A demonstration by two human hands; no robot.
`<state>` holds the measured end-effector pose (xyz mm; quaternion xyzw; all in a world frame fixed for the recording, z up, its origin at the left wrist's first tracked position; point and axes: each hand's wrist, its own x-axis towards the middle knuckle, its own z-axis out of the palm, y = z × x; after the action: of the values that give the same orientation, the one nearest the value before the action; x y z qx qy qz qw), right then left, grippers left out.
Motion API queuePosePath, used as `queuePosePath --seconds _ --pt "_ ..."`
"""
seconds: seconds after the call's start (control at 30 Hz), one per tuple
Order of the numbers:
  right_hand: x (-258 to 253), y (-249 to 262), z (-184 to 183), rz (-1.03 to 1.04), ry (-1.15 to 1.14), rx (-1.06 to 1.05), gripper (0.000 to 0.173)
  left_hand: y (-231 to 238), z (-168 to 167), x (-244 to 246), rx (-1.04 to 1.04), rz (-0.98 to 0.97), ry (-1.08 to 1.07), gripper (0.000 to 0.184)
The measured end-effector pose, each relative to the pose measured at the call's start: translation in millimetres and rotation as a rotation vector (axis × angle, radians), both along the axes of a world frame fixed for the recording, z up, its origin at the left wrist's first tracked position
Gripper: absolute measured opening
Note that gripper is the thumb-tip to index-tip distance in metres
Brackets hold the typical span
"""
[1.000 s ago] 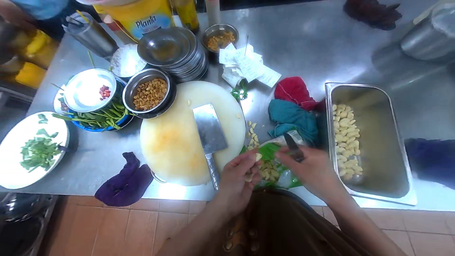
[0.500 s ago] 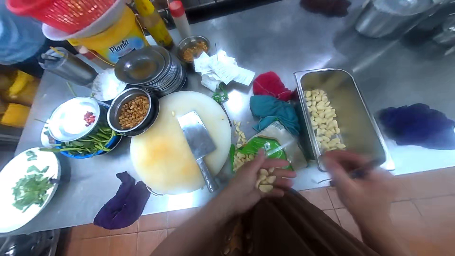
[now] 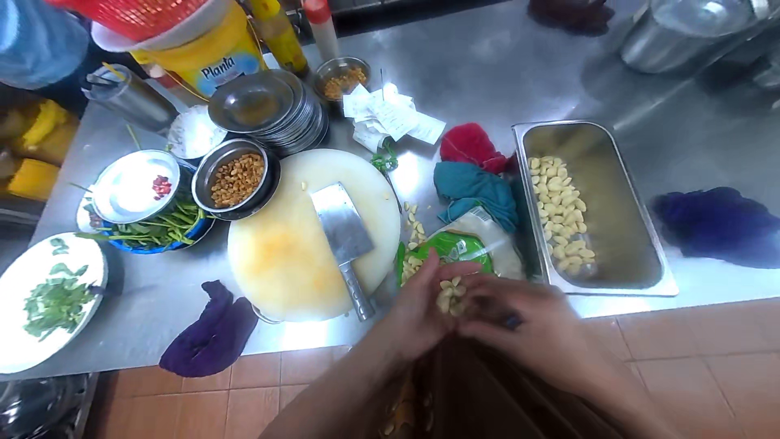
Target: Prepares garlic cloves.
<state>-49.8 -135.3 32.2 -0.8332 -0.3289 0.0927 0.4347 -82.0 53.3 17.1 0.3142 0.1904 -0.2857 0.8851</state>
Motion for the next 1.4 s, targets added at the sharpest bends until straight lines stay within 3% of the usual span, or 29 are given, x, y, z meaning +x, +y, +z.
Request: queuePosePath --seconds 0.1,0.2,0.3,0.4,0.5,0.57,0.83,0.97,1.1,1.23,1.4 --pt "0 13 -19 0.063 -0.109 -0.117 0.035 2 -2 -4 0.034 0.0 -0.024 0.074" --pt "1 14 -23 0.054 -0.078 -0.101 0.031 4 -4 -7 -0.003 0.026 -0.071 0.072" --pt "1 12 -25 0.032 -0.066 -0.007 0.021 6 -5 -8 -0.029 0.055 -0.091 0.067" --pt "1 6 -21 0.017 0.085 0.149 0.015 7 -4 -9 -0.028 0.087 -0.053 0.054" --pt "0 1 -14 -0.07 0.187 0.218 0.012 5 -3 -11 0.07 0.095 -0.072 0.029" --pt "-1 0 -11 -0.131 0.213 0.225 0.011 6 -2 -14 0.137 0.075 -0.157 0.022" --pt "0 0 -7 -0.167 0.109 0.247 0.011 10 4 -24 0.491 0.078 -0.541 0.029" --pt "-2 0 -6 -0.099 0.151 0.252 0.01 7 5 -24 0.71 0.081 -0.596 0.017" --pt "1 -4 -6 -0.07 0.299 0.359 0.019 5 7 -26 0.895 0.187 -0.737 0.012" --pt "5 -9 -5 -0.038 0.233 0.185 0.042 5 10 -26 1.077 0.245 -0.918 0.015" --pt "8 1 -7 0.015 0.118 0.094 0.044 4 7 -23 1.137 0.213 -1.027 0.014"
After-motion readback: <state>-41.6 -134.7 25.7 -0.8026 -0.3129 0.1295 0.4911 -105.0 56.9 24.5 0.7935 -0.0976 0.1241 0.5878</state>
